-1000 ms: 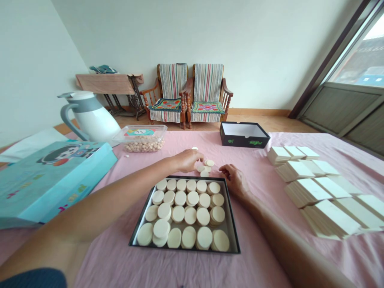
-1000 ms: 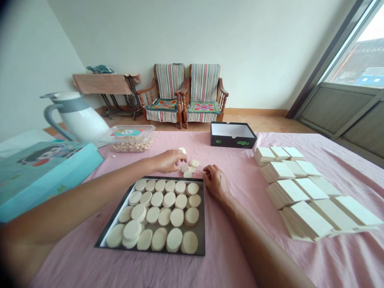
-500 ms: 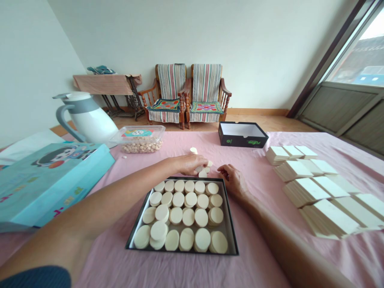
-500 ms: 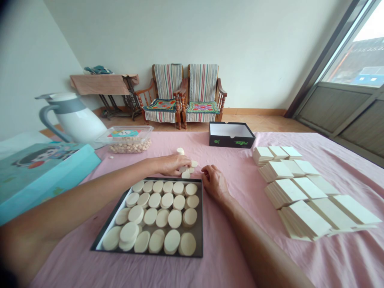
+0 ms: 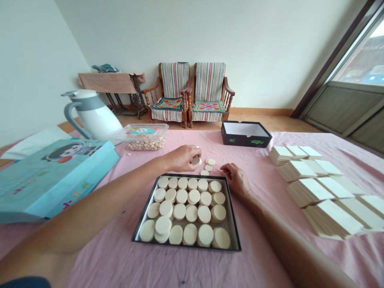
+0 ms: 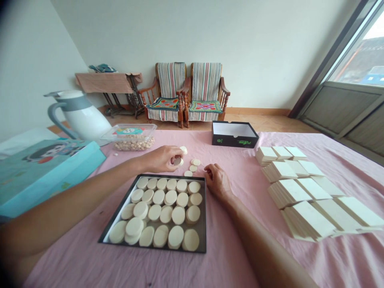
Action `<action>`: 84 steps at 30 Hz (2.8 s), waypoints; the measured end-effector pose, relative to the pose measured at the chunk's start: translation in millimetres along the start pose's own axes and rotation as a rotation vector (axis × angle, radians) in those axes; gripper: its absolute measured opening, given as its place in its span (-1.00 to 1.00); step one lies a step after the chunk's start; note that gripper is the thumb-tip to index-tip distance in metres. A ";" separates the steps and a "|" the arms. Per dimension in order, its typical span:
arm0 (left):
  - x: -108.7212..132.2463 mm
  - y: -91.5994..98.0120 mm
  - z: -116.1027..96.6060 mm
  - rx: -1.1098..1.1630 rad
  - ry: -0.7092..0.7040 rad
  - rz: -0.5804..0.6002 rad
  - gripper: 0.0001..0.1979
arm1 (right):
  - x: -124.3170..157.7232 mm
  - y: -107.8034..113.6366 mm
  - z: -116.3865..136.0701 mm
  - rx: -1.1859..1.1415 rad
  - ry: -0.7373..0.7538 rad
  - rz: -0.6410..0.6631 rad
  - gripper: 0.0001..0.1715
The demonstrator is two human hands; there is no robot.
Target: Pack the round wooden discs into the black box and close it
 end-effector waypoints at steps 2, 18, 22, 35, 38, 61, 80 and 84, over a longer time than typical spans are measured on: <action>14.6 18.3 -15.3 0.075 0.061 -0.027 -0.93 | -0.1 0.2 0.7 -0.002 0.003 0.002 -0.84; 93.8 8.1 -91.2 -0.011 0.248 0.182 -0.95 | 0.3 -1.3 -3.6 -0.003 0.018 -0.027 -0.86; 98.4 14.0 -85.6 0.029 0.292 0.152 -0.88 | 0.1 -1.5 -3.2 -0.008 0.027 -0.022 -0.87; 104.5 25.2 -75.7 0.038 0.295 0.067 -0.91 | 0.3 -1.3 -2.9 -0.015 0.006 0.000 -0.85; 107.7 28.2 -77.3 0.018 0.281 0.137 -0.93 | 0.4 -0.9 -2.3 -0.011 0.005 0.000 -0.85; 96.9 19.2 -83.5 -0.052 0.245 0.101 -0.78 | 0.2 -0.2 0.4 -0.021 -0.010 0.004 -0.84; 96.0 18.7 -80.0 -0.014 0.288 0.095 -0.83 | 0.1 -1.1 -2.1 -0.006 -0.002 0.007 -0.84; 100.9 27.3 -74.4 0.024 0.288 0.110 -0.82 | 0.1 -0.7 -1.7 -0.008 0.002 0.006 -0.85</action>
Point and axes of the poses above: each hand's wrist, its own x-axis away from the middle knuckle, its own y-axis out of the back of the hand, z = x × y, the point moved 7 cm from there along -x, towards the middle knuckle, and after that the axes turned 13 degrees about -z, right-handed, at the moved point
